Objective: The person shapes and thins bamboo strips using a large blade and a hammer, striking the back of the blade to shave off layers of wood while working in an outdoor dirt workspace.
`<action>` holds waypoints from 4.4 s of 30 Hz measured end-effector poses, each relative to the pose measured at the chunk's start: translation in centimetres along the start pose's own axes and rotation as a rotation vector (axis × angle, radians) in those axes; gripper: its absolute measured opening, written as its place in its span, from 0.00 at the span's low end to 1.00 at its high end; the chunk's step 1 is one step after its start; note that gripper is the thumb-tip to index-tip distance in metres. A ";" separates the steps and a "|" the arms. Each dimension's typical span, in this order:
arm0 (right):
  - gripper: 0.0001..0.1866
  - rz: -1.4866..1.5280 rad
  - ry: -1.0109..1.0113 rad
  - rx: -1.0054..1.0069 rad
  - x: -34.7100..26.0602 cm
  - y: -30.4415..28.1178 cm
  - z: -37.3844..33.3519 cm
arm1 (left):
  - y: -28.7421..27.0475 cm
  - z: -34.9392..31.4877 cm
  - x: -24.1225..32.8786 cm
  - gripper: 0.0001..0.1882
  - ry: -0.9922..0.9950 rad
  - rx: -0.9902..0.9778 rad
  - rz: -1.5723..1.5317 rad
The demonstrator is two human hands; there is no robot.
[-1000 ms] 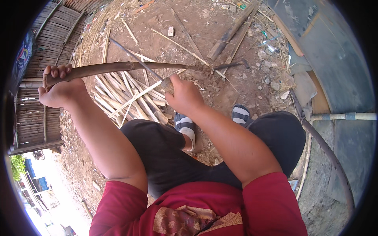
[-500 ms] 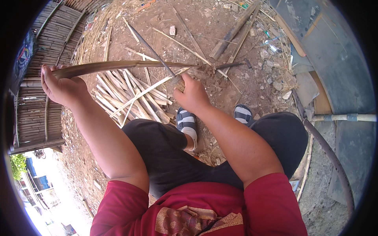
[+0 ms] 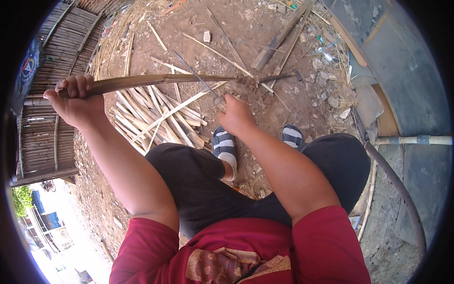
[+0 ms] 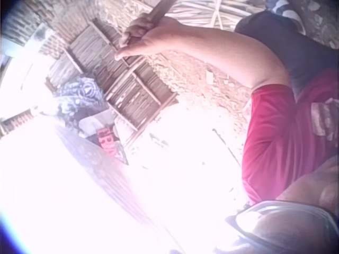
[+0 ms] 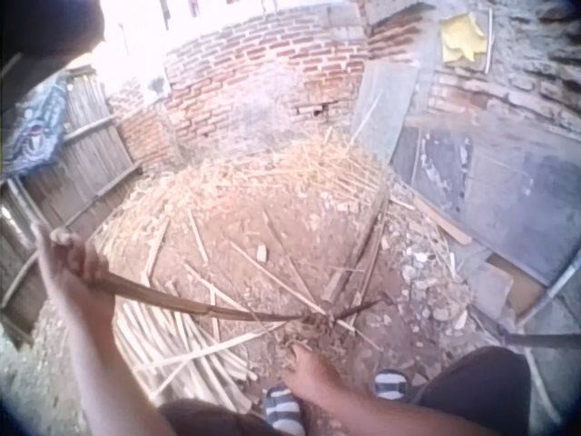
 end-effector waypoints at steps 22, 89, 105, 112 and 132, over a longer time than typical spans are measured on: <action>0.26 -0.177 -0.019 0.033 3.1 0.5 0.6 | 1.1 -0.8 0.3 0.15 0.008 0.129 0.130; 0.23 0.324 0.258 -0.174 5.5 5.1 3.8 | -0.1 -0.2 -0.2 0.11 0.008 0.100 0.057; 0.21 0.326 0.261 -0.207 2.0 4.7 1.7 | -0.7 0.0 0.0 0.12 0.034 0.103 0.110; 0.20 0.293 0.261 -0.150 3.1 4.9 2.7 | -0.5 -0.2 -0.3 0.11 0.007 0.138 0.081; 0.22 0.337 0.213 -0.222 1.3 4.2 2.1 | -0.3 0.0 -0.1 0.11 0.007 0.145 0.086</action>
Point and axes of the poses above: each hand's wrist, its own z-axis towards the middle knuckle, its own y-axis out of the palm, x = y × z, the point moved 8 cm from there along z, towards the middle knuckle, and after that the axes turned 9 degrees about y, right-handed, at the moved point
